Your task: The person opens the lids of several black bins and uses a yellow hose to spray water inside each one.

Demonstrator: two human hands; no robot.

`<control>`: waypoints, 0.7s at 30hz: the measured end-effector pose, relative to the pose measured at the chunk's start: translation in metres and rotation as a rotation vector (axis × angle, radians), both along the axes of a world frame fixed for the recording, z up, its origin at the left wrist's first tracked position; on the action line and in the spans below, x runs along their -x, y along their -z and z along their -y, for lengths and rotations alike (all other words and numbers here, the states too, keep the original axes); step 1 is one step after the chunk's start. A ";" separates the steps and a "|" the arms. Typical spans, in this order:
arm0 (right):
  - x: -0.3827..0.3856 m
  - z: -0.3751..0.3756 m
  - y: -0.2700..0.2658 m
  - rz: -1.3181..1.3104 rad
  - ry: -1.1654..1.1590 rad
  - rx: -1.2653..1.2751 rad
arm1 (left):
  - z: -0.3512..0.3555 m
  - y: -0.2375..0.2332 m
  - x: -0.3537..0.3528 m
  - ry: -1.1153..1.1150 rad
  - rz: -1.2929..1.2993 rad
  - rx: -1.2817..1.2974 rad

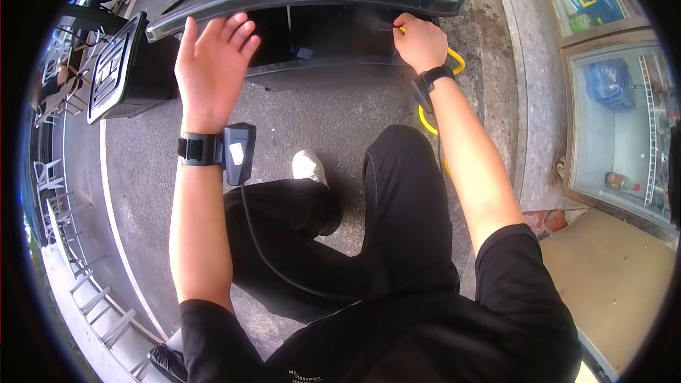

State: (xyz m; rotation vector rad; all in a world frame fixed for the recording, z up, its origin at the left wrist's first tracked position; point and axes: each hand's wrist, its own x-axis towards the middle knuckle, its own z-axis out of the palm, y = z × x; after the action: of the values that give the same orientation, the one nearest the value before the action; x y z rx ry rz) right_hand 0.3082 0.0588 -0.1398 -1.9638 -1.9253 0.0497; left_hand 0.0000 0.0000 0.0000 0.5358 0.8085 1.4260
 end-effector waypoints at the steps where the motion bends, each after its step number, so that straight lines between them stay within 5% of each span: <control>1: -0.001 0.000 0.002 -0.002 -0.008 -0.022 | 0.000 0.001 0.001 0.010 0.003 0.010; 6: -0.001 -0.002 0.008 -0.027 -0.001 -0.081 | 0.005 -0.005 0.003 0.086 -0.128 0.022; 9: -0.003 -0.004 0.014 0.164 0.012 0.028 | 0.012 -0.013 -0.001 0.120 0.043 0.080; 11: -0.005 -0.010 0.042 -0.299 0.087 -0.309 | 0.011 0.002 0.002 0.085 0.104 0.161; 12: -0.005 -0.001 0.032 -0.680 0.014 -0.263 | 0.013 0.007 0.000 0.091 0.108 0.169; 15: -0.022 -0.009 0.069 -0.070 -0.085 -0.344 | 0.021 0.025 -0.013 0.005 0.103 0.338; 17: -0.034 -0.024 0.104 -1.369 -0.150 -0.057 | 0.019 0.056 -0.004 0.105 0.214 0.375; 18: -0.035 -0.024 0.107 -1.520 -0.128 -0.015 | 0.021 0.050 -0.010 0.067 0.167 0.415; 21: -0.033 -0.020 0.099 -1.009 -0.136 -0.151 | 0.016 0.053 -0.011 0.069 0.076 0.448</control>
State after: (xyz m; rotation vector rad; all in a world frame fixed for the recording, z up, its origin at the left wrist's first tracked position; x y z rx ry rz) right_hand 0.3415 0.0792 -0.2392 -1.2842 -1.3043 0.7487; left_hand 0.0110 -0.0161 -0.0528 0.1629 1.0028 1.1468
